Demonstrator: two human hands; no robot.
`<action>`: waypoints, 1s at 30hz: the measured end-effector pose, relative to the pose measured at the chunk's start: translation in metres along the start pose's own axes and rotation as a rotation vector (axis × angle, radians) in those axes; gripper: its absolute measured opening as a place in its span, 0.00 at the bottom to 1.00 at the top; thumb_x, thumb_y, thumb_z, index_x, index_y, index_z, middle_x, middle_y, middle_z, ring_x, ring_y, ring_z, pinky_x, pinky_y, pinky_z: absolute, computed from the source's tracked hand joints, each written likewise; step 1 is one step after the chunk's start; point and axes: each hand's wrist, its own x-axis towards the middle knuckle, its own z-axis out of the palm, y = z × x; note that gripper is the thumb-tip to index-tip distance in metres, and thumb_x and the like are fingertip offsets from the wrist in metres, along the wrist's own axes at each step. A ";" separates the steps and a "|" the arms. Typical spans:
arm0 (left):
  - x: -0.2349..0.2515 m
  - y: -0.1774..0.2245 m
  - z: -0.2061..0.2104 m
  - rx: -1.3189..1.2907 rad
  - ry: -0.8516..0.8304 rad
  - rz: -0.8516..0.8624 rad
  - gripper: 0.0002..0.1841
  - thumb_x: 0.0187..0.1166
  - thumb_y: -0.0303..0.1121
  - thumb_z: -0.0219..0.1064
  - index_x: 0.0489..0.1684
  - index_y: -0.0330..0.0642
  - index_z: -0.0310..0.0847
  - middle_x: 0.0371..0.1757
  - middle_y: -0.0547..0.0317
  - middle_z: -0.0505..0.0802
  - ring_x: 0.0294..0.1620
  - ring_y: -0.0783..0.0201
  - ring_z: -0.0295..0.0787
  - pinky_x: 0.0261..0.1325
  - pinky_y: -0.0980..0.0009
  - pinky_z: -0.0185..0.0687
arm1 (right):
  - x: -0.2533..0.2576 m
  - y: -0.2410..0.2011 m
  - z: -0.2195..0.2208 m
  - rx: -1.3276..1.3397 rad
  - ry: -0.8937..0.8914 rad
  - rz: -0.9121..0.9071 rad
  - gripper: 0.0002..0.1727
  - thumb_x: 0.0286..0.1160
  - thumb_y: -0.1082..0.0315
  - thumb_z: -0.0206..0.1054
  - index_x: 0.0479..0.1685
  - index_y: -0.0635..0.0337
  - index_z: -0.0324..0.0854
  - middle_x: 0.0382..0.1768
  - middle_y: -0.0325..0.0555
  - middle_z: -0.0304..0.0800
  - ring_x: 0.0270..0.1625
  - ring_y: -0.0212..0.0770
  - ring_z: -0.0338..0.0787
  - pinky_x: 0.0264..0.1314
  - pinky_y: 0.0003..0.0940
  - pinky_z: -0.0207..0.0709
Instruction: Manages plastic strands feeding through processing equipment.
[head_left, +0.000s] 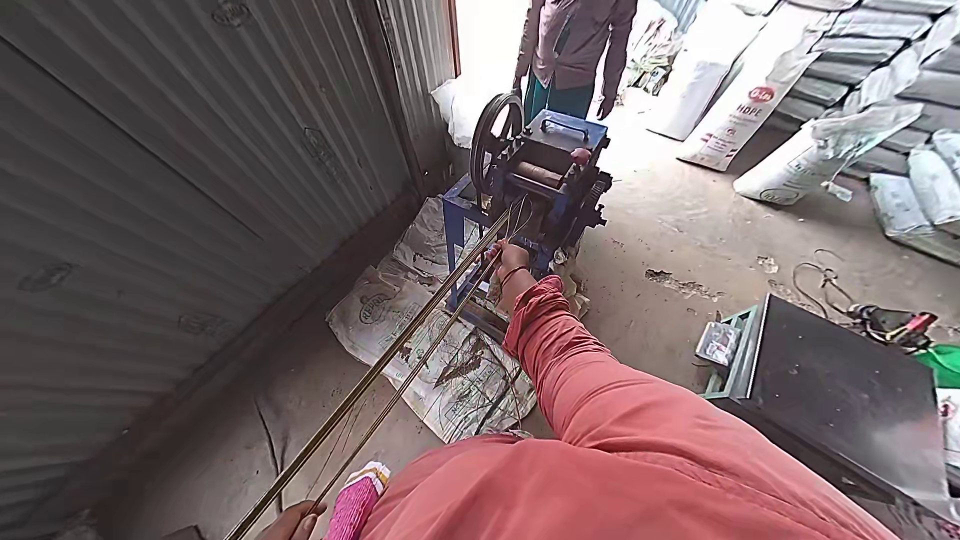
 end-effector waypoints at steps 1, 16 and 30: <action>0.000 0.001 -0.001 -0.004 0.020 0.009 0.24 0.94 0.39 0.44 0.63 0.32 0.83 0.55 0.32 0.92 0.58 0.34 0.90 0.60 0.32 0.78 | 0.003 0.000 0.001 0.012 0.000 0.009 0.11 0.91 0.64 0.57 0.49 0.64 0.77 0.29 0.43 0.81 0.25 0.34 0.84 0.31 0.31 0.85; 0.025 0.012 0.004 -0.024 -0.028 -0.028 0.23 0.92 0.41 0.50 0.69 0.31 0.80 0.54 0.32 0.92 0.57 0.33 0.91 0.62 0.32 0.79 | -0.001 -0.001 -0.016 -0.166 0.129 0.042 0.38 0.88 0.38 0.53 0.76 0.65 0.74 0.77 0.64 0.75 0.77 0.58 0.75 0.72 0.62 0.72; 0.057 0.034 0.019 -0.047 -0.051 -0.045 0.23 0.89 0.39 0.58 0.75 0.34 0.78 0.53 0.33 0.92 0.54 0.34 0.90 0.62 0.32 0.78 | -0.197 0.132 -0.081 -0.427 -0.644 0.577 0.27 0.92 0.56 0.56 0.82 0.62 0.66 0.77 0.57 0.76 0.71 0.47 0.82 0.70 0.45 0.77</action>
